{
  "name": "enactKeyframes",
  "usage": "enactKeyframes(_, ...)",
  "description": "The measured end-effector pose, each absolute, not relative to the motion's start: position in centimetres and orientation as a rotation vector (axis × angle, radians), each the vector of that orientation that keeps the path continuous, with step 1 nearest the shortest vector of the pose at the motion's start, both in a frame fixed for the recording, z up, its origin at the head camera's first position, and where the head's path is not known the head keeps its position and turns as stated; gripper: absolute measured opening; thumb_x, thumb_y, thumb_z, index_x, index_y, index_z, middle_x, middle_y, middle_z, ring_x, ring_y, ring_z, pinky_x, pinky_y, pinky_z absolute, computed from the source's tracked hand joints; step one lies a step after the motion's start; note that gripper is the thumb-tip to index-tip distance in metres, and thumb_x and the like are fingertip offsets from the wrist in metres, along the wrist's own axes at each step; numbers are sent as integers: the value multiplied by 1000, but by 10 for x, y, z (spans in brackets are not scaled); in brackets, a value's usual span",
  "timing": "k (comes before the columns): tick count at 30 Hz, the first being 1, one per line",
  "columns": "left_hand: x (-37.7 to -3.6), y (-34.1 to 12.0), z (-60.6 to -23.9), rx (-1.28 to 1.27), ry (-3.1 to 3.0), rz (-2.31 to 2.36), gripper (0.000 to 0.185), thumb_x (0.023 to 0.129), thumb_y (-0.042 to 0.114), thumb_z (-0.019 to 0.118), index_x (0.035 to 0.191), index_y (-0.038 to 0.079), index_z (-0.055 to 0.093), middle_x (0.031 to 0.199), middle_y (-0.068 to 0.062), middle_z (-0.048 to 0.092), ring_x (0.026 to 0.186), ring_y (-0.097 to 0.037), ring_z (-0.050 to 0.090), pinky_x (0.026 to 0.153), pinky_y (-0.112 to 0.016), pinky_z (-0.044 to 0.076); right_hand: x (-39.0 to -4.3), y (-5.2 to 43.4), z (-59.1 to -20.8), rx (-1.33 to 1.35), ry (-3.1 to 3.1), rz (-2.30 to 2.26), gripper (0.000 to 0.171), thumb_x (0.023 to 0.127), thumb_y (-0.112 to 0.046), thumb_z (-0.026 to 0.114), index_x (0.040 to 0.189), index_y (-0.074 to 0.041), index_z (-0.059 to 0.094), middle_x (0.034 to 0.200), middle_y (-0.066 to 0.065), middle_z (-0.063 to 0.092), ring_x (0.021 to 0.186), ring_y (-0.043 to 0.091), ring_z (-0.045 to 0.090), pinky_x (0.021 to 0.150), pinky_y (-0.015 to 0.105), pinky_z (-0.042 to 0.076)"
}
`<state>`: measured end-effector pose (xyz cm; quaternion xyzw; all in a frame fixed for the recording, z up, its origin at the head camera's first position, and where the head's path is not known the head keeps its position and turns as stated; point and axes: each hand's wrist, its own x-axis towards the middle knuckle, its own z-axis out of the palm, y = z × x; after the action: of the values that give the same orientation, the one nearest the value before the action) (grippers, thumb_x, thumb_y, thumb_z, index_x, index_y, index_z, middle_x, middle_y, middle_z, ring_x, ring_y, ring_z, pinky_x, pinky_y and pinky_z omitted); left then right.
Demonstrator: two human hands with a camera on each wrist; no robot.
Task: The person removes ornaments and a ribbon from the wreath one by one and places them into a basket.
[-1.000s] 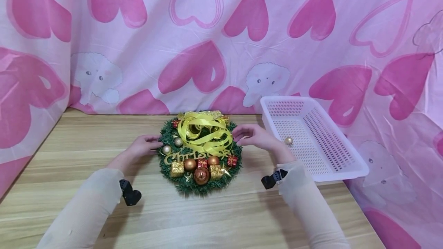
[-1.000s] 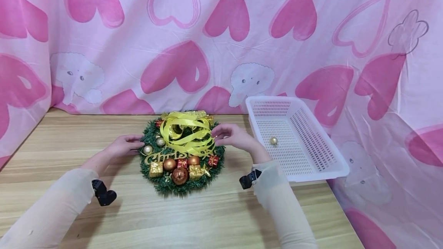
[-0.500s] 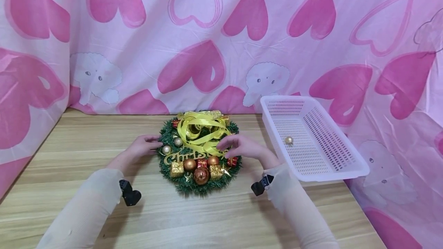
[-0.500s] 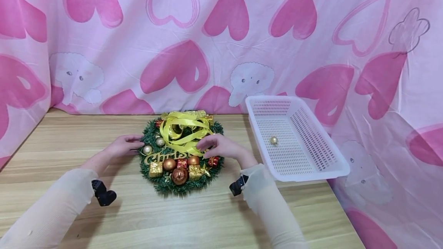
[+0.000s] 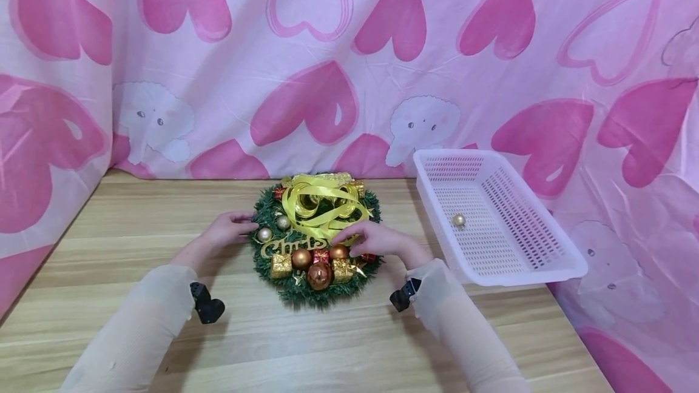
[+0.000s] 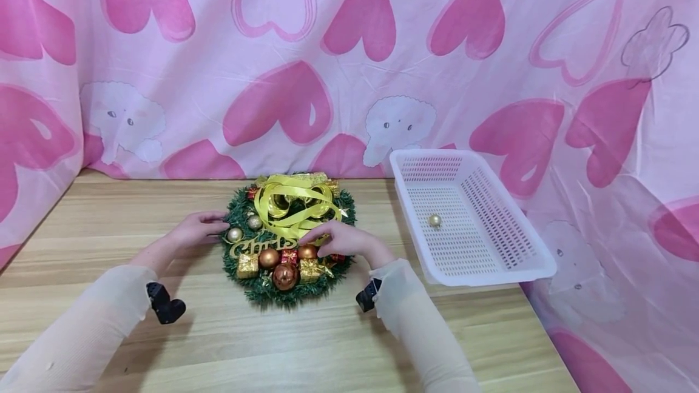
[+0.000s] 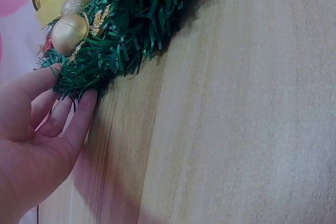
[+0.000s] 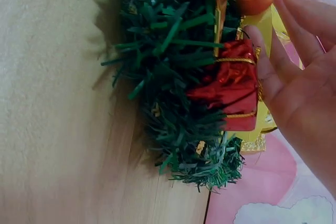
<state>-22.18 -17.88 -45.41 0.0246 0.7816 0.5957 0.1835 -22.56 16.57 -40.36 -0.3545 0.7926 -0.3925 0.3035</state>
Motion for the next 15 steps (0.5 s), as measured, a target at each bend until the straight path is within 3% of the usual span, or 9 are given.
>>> enactKeyframes(3, -223, -179, -455, 56, 2192, 1691, 56, 94, 7, 51, 139, -14, 25, 136, -37, 37, 95, -5, 57, 93, -30, 54, -225, 163, -405, -961, 2124, -993, 47, 78, 11, 57, 123, -5, 60, 129, 13, 58, 98, 25, 63, 82, 24, 57)
enactKeyframes(5, -223, -180, -455, 49, 2194, 1688, 56, 94, 7, 51, 139, -14, 26, 137, -36, 36, 97, -7, 57, 93, -30, 55, -225, 161, -405, -974, 2146, -955, 48, 78, 11, 58, 123, -7, 60, 129, 11, 59, 105, 23, 60, 86, 23, 56)
enactKeyframes(15, -220, -177, -451, 34, 2233, 1616, 55, 96, 10, 49, 141, -11, 26, 139, -35, 35, 121, -38, 48, 99, -36, 51, -223, 154, -408, -1040, 2275, -797, 51, 74, 9, 62, 120, -11, 63, 123, 8, 61, 106, 20, 57, 90, 24, 51)
